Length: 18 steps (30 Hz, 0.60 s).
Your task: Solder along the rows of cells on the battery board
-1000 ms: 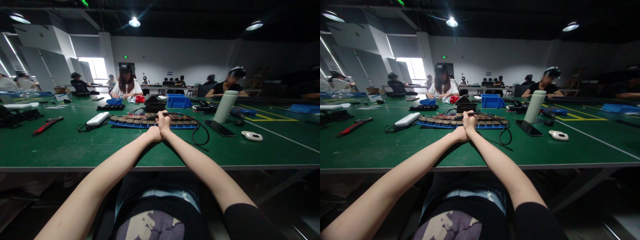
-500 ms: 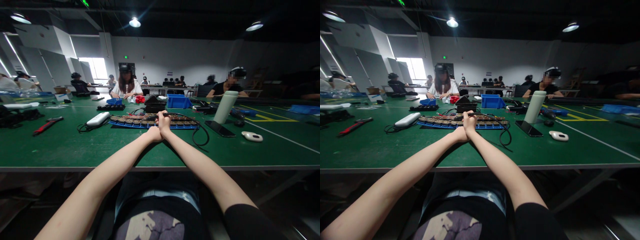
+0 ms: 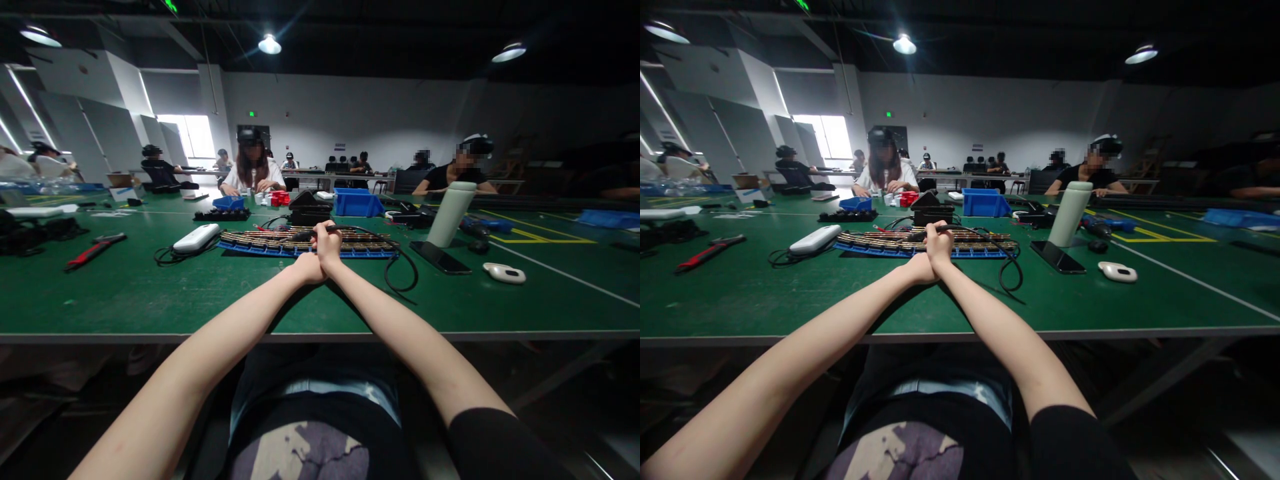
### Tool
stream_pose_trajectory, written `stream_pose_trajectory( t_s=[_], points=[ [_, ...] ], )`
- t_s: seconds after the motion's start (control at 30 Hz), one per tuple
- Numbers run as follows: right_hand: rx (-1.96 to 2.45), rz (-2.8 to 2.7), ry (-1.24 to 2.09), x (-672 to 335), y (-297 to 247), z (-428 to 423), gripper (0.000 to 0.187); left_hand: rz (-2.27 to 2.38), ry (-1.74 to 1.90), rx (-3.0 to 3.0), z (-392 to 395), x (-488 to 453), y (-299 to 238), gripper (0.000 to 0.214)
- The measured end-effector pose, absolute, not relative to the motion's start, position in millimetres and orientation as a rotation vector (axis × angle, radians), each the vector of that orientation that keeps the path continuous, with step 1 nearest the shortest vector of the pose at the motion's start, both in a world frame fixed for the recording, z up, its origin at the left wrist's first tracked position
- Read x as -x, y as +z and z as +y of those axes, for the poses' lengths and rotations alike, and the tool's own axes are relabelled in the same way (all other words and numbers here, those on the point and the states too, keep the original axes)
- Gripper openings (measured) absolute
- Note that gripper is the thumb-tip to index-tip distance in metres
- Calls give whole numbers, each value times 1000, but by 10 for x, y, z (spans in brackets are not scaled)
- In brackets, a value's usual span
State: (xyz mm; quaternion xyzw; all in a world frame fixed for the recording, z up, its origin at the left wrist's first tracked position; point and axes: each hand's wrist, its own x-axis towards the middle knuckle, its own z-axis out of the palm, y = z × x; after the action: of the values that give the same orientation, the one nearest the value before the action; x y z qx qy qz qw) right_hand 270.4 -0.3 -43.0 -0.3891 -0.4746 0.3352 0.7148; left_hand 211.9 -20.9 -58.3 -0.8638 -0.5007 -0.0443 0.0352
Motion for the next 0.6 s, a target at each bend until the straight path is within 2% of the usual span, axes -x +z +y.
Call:
stream_pose_trajectory(
  t_s=[0.6],
  points=[
    [923,-1054,665,-2710,-491,100,16,-1557,-124,2647,-206,-2127,-579,39]
  ],
)
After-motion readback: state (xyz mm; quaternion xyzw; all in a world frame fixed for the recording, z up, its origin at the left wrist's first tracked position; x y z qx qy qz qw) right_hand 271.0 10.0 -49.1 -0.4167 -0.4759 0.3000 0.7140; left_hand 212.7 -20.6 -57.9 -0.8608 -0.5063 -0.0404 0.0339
